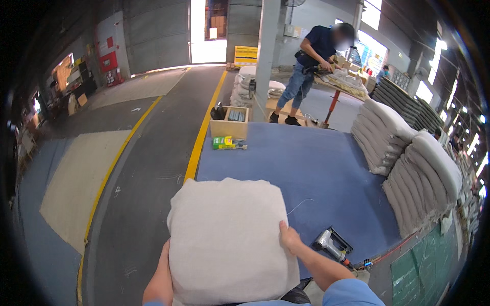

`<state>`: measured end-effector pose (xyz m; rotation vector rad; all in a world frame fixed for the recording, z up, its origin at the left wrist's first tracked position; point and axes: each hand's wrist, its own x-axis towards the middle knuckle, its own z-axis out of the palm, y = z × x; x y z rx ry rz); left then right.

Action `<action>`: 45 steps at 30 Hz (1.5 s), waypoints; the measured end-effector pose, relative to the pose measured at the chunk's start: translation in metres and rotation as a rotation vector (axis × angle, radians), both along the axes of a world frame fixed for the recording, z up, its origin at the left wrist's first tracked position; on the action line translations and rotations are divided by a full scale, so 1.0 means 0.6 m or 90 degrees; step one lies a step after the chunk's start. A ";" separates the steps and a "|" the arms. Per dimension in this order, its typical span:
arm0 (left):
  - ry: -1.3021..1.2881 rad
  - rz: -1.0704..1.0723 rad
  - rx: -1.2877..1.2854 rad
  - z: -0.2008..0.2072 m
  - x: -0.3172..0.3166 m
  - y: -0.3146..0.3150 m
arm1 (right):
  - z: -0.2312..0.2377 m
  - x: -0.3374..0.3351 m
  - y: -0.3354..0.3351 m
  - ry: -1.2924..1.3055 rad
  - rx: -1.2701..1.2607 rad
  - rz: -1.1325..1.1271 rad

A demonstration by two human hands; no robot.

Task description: The person wraps a white fabric cover around a black cushion base and secures it using a staple gun. They repeatedly fold the fabric edges, align the cover, and staple along the perimeter to attach the fabric to the cushion base.

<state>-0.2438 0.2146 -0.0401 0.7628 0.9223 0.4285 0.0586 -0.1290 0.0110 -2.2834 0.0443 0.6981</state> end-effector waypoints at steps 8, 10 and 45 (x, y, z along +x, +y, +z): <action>-0.101 0.075 0.049 0.289 -0.080 -0.111 | 0.033 -0.034 -0.013 0.036 0.158 0.004; -0.128 0.066 0.095 0.381 -0.084 -0.137 | 0.041 -0.044 -0.004 0.052 0.264 -0.024; -0.075 -0.619 0.904 0.097 0.120 -0.446 | 0.103 -0.244 -0.203 -0.339 0.165 0.470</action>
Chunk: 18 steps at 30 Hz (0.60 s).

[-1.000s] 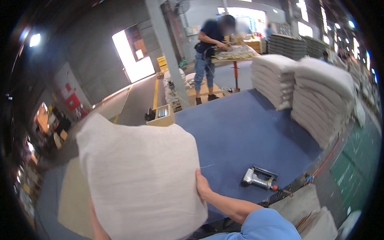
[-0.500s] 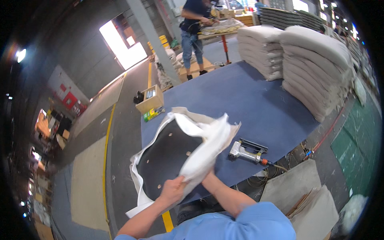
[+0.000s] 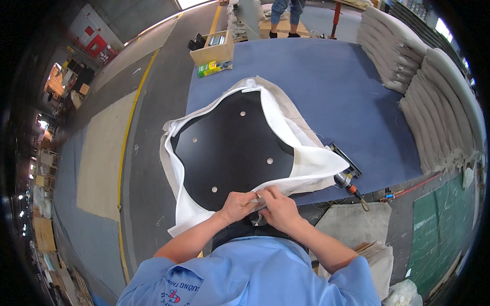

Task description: The person wraps a white fabric cover around a black cushion base and secures it using a staple gun. They repeatedly fold the fabric edges, align the cover, and staple along the perimeter to attach the fabric to the cushion base.

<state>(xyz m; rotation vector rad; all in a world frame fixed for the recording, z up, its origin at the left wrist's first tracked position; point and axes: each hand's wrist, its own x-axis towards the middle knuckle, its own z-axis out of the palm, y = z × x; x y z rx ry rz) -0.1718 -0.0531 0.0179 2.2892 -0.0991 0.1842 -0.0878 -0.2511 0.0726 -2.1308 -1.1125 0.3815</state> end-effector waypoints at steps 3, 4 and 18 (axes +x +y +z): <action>0.008 0.030 -0.072 -0.001 0.002 0.006 | -0.028 0.015 0.036 -0.031 -0.137 0.008; 0.008 0.041 -0.103 0.003 0.003 0.003 | -0.037 0.023 0.046 -0.037 -0.161 0.007; 0.204 0.045 0.297 0.061 -0.037 0.012 | -0.049 0.037 0.071 -0.007 -0.214 0.009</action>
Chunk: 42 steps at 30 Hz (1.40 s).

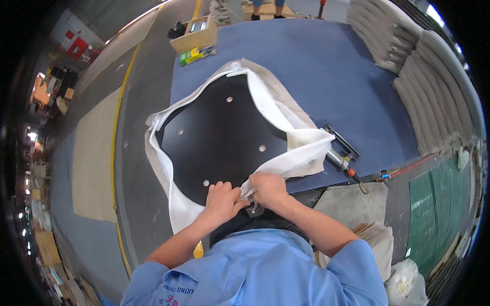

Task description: The person wraps a white fabric cover around a black cushion base and secures it using a staple gun. They repeatedly fold the fabric edges, align the cover, and staple along the perimeter to attach the fabric to the cushion base.

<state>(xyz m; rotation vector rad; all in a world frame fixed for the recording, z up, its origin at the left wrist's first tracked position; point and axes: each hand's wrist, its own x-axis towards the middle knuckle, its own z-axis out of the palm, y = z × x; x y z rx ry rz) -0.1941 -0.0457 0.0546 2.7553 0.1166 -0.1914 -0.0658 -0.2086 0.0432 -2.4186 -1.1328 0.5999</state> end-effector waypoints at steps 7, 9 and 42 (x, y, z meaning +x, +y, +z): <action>0.038 -0.017 0.040 0.026 0.008 -0.024 | -0.006 0.006 -0.003 0.010 0.029 -0.005; 0.030 -0.009 0.063 0.022 0.008 -0.030 | 0.009 0.008 -0.003 0.040 0.002 -0.008; -0.065 0.024 -0.019 -0.034 0.012 0.002 | -0.050 0.246 -0.267 -0.092 0.021 -0.357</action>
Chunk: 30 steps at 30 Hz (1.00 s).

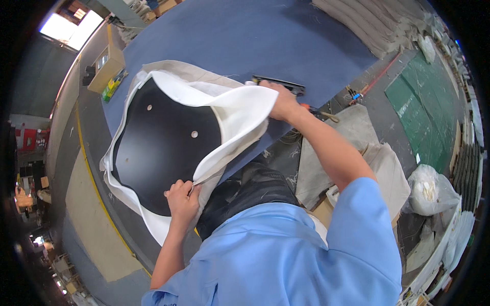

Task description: The person wraps a white fabric cover around a black cushion base and secures it using a staple gun. They repeatedly fold the fabric edges, align the cover, and staple along the perimeter to attach the fabric to the cushion base.

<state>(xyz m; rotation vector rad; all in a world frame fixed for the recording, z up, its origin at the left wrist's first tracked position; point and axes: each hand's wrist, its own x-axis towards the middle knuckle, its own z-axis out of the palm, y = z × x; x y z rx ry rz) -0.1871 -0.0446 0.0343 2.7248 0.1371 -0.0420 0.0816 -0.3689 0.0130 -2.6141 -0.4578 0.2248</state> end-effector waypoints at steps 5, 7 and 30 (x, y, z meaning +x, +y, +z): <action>0.001 0.013 -0.021 0.009 0.005 -0.001 | 0.046 -0.038 -0.082 0.062 -0.078 -0.112; 0.015 0.005 -0.010 0.004 0.006 0.003 | 0.067 -0.073 -0.120 0.047 -0.002 -0.181; 0.023 -0.046 -0.065 0.005 0.007 0.045 | 0.200 -0.281 0.156 0.680 0.303 0.089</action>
